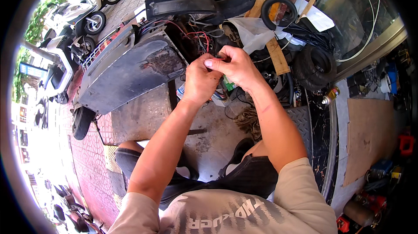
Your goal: The person manipulates internal wiring and components of an electric scooter, connecting wires and replacing a plastic cover piece by hand.
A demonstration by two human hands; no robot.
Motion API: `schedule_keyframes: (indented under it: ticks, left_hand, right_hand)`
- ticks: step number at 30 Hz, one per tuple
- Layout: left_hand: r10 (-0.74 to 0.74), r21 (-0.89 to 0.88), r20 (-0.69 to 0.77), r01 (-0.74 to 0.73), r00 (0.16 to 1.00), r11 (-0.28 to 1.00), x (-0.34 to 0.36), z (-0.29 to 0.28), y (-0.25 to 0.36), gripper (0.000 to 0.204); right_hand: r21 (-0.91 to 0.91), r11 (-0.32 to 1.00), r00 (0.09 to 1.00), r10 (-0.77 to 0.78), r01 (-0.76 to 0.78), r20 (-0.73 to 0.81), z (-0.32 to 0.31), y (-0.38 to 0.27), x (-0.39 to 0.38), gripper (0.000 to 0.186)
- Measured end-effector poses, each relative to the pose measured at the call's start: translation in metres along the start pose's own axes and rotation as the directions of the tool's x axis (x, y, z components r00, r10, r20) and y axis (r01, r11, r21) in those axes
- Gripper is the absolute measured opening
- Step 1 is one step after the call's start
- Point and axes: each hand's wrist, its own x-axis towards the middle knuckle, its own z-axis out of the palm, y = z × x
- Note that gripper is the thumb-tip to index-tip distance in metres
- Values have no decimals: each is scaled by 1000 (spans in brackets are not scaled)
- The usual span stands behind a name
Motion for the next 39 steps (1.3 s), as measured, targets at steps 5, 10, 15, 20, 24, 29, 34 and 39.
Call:
schedule_keyframes:
  ticks: [5,10,15,20,24,29,34,39]
  left_hand:
    - [41,91,-63,-35,997,995,-3,1,-8,11]
    - [-52,-44,-68,49,996,998,-6,6,0,15]
    - [-99,-364,-60,71,993,929,-5,12,-7,13]
    - [-137,-546,33,133,990,827,-3,12,-2,14]
    - [-138,-523,118,180,983,833,-3,11,12,18]
    - [-153,-472,130,197,980,859,-2,6,16,21]
    - [-243,-605,143,279,959,746,-5,8,27,21]
    - [-327,-685,192,365,925,631,1,7,27,10]
  right_hand:
    - [-132,986,992,-109,100,-69,-6,2,-3,29]
    - [-67,996,996,-58,53,-66,-15,7,-3,17]
    - [46,998,999,38,-38,14,-22,6,-2,11]
    - [-91,994,998,-58,55,-24,-37,7,-2,16]
    - [-41,992,993,-120,120,1,-43,7,-3,16]
    - [-40,989,988,-142,144,66,-38,6,-5,13]
    - [-37,989,989,-145,146,44,-36,2,-5,15]
    - [59,986,983,-162,158,84,-29,0,-5,14]
